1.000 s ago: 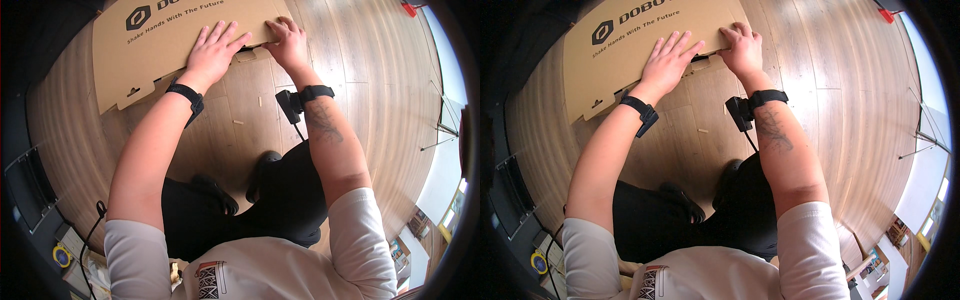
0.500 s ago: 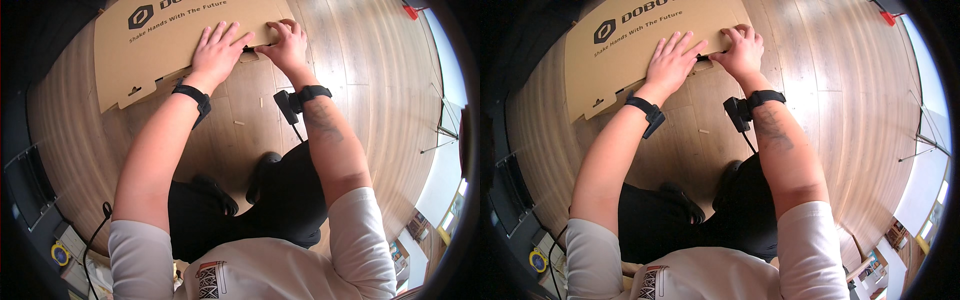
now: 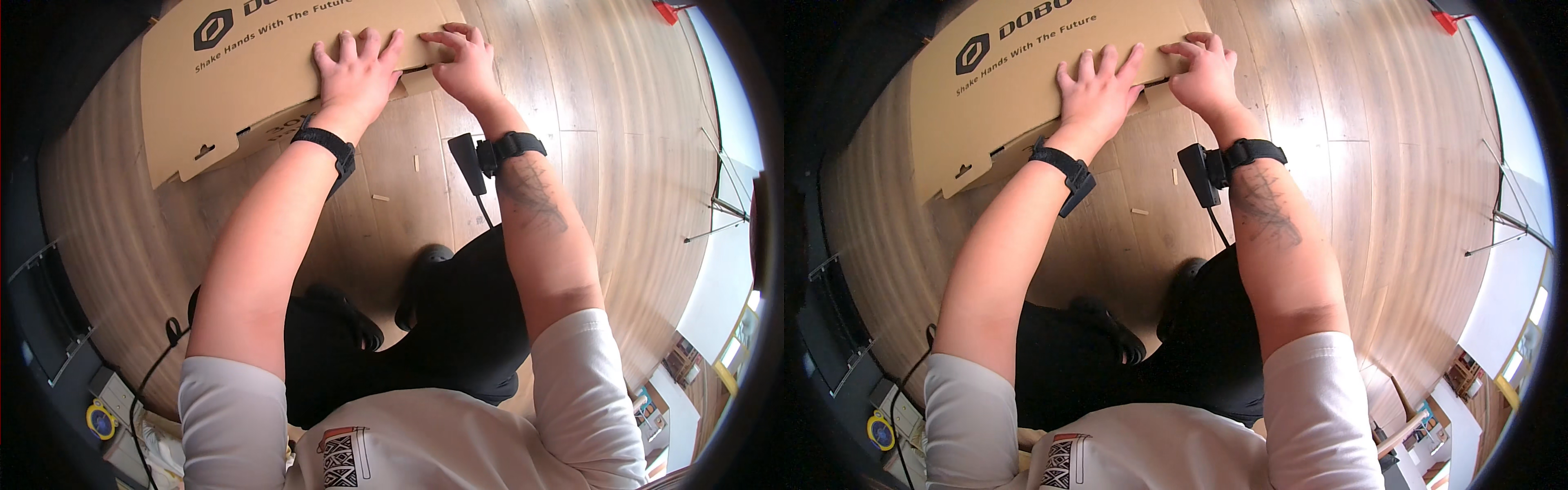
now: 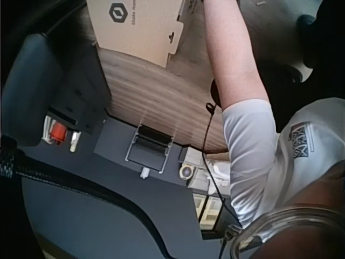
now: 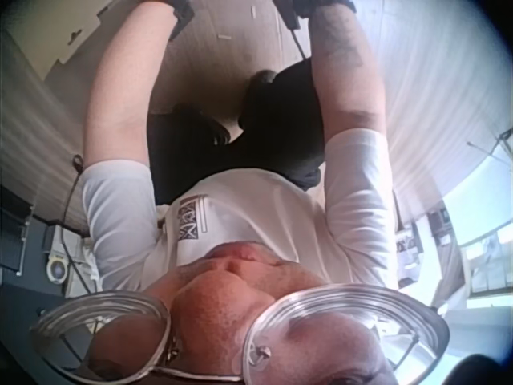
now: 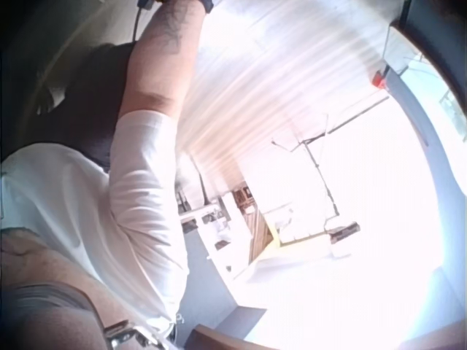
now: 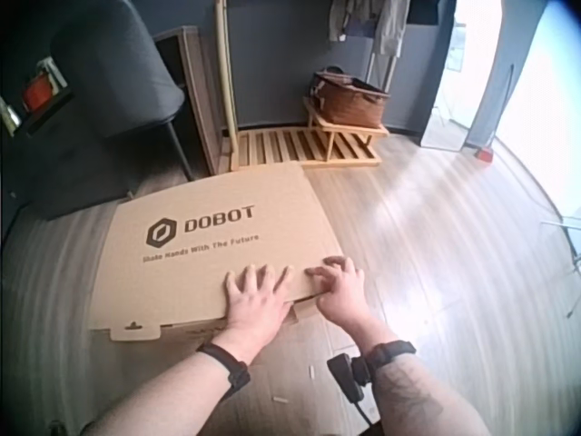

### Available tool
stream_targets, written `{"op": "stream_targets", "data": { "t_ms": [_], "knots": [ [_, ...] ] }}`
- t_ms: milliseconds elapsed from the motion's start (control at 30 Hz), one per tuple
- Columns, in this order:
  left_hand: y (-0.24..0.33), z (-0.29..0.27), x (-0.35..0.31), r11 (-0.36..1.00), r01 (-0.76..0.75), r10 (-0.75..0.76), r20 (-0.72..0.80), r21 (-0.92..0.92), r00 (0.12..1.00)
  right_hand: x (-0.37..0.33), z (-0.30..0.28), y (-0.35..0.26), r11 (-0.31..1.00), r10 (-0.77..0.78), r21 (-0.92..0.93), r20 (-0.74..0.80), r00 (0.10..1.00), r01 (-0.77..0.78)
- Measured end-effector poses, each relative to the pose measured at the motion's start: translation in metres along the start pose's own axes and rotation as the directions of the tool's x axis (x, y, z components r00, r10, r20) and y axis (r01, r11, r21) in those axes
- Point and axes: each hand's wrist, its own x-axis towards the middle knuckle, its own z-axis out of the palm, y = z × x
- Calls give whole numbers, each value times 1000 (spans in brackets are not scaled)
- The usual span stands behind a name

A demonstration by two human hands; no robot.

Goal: Assemble a cardboard box by folding and interlocking the flaps.

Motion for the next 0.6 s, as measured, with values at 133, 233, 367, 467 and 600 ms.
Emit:
{"op": "stream_targets", "data": {
  "t_ms": [133,233,367,467,600],
  "knots": [
    [1,2,-1,1000,10,-10,59,5,998,1,0,-4,996,72,54,3,997,-72],
    [0,2,1,999,10,-7,90,-37,996,0,2,-6,996,73,54,-4,997,-73],
    [-3,3,2,997,-8,13,59,-83,998,0,8,-7,996,61,-64,4,998,-61],
    [-3,2,0,999,-19,21,74,-34,997,1,12,-5,989,-23,-146,-2,1000,22],
    [-1,5,0,999,27,-24,66,-44,998,-1,15,1,996,-47,-72,1,999,47]
  ]
}}
